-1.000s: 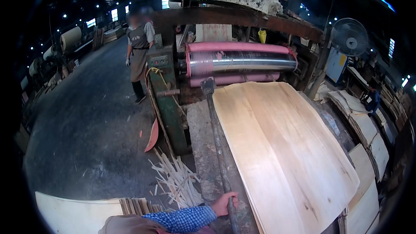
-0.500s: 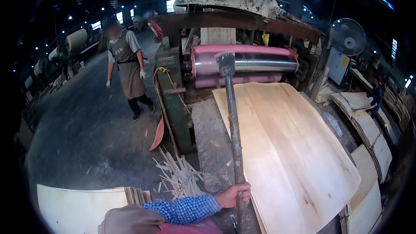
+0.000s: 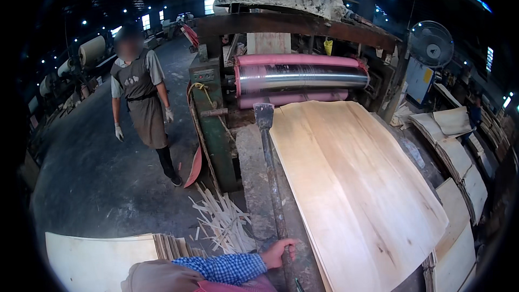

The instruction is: The person guides a wood sheet through a roller machine using a long metal tool and then moves wood sheets by hand onto a stack.

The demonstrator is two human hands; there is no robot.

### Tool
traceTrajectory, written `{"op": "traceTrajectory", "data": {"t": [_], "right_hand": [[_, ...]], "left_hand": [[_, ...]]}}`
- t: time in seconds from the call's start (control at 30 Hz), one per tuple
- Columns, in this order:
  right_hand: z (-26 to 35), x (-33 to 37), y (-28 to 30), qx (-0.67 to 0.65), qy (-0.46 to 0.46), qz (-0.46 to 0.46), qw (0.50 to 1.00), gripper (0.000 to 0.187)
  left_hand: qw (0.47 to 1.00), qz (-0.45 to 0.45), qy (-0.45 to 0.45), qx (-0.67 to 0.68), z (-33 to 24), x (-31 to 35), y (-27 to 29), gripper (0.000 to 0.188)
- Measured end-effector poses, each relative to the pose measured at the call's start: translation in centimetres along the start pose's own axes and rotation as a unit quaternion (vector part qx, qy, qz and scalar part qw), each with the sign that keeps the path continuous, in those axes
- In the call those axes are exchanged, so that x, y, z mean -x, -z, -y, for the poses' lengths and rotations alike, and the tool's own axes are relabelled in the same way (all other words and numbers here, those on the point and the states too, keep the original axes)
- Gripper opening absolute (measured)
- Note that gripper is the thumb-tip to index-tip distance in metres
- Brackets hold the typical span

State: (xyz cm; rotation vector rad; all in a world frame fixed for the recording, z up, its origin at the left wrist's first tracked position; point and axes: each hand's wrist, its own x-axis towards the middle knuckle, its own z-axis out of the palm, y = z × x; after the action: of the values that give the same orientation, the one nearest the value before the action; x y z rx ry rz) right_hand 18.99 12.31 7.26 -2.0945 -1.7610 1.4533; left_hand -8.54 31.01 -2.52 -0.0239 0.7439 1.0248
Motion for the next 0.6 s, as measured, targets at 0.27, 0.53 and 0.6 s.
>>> {"op": "traceTrajectory", "data": {"t": [0.27, 0.53, 0.6], "right_hand": [[0.4, -2.1, -0.1, 0.022, 0.029, -0.018, 0.999, 0.052], [1.1, -5.5, -0.7, 0.035, 0.066, -0.015, 0.997, 0.054], [1.5, -5.9, -0.9, 0.041, 0.069, -0.012, 0.997, 0.055]], "left_hand": [[0.998, -0.051, -0.021, -0.015, -0.3, -0.3, 0.8, 0.017], [0.997, -0.039, -0.016, -0.066, 0.0, -0.7, 0.4, 0.022], [0.994, -0.071, -0.04, -0.078, 0.0, 0.0, -0.3, 0.024]]}}
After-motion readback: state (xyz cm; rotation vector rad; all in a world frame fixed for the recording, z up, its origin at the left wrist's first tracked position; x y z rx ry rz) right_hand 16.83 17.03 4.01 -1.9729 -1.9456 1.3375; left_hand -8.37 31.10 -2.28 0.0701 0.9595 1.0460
